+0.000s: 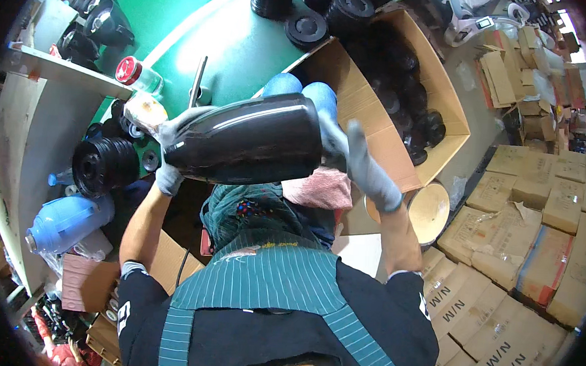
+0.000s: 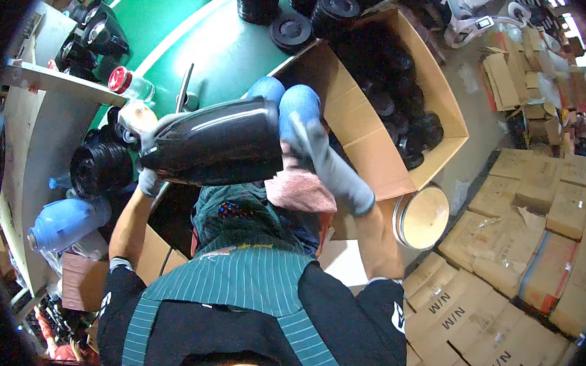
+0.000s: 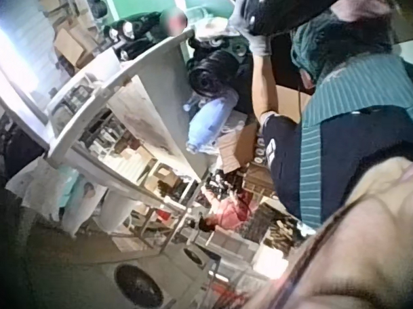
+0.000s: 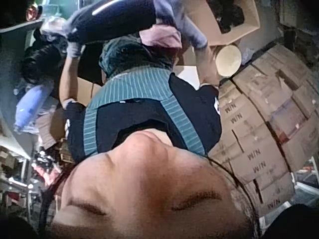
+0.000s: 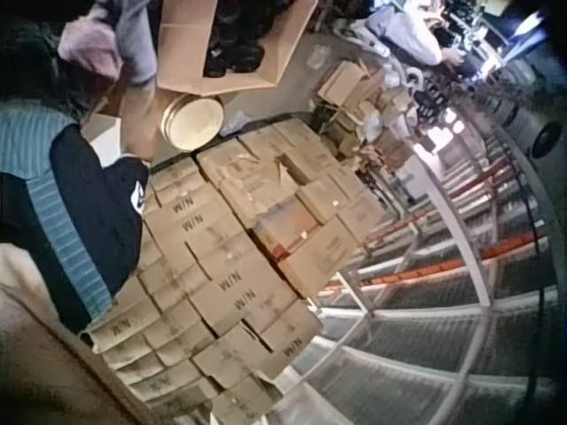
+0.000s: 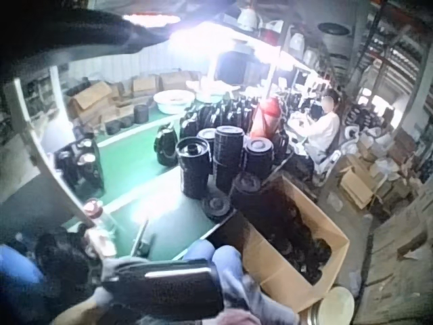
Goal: The person repeatedly picks up black kettle bodies and lids from a green workbench, wipes them with a cloth, and inserts a metal rod into the base. Finished units are placed into a cardboard box. The process is repeated for multiple kettles.
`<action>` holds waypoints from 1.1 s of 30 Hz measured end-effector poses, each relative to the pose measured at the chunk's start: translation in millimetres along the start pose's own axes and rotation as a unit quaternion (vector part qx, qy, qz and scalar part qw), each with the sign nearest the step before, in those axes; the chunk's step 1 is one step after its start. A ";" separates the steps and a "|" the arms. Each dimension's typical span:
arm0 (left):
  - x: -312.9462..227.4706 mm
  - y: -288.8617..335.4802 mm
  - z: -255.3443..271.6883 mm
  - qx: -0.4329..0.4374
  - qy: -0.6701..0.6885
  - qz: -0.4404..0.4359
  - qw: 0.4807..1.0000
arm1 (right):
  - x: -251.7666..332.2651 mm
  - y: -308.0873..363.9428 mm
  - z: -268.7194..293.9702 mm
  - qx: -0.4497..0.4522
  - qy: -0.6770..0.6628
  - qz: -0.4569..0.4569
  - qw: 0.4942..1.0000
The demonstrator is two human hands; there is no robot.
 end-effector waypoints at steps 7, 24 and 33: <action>-13.2 -0.1 -34.5 0.059 -0.021 -0.036 0.997 | 11.9 -6.7 -5.1 -0.044 0.048 0.223 0.973; -69.0 -10.8 -28.0 0.076 -0.144 -0.183 0.970 | 34.5 7.0 -10.2 -0.142 0.152 0.157 0.965; 56.9 31.7 -25.5 -0.009 0.171 0.039 0.984 | 44.5 31.7 -36.7 -0.109 0.304 0.422 0.847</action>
Point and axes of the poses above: each hand's wrist, its own y-axis away from the middle knuckle, its own z-axis out of the back of the hand, x = y × z, the point moved 8 cm from there along -y, towards the middle knuckle, and after that the axes turned 13 degrees about -z, right-handed, at the moved point
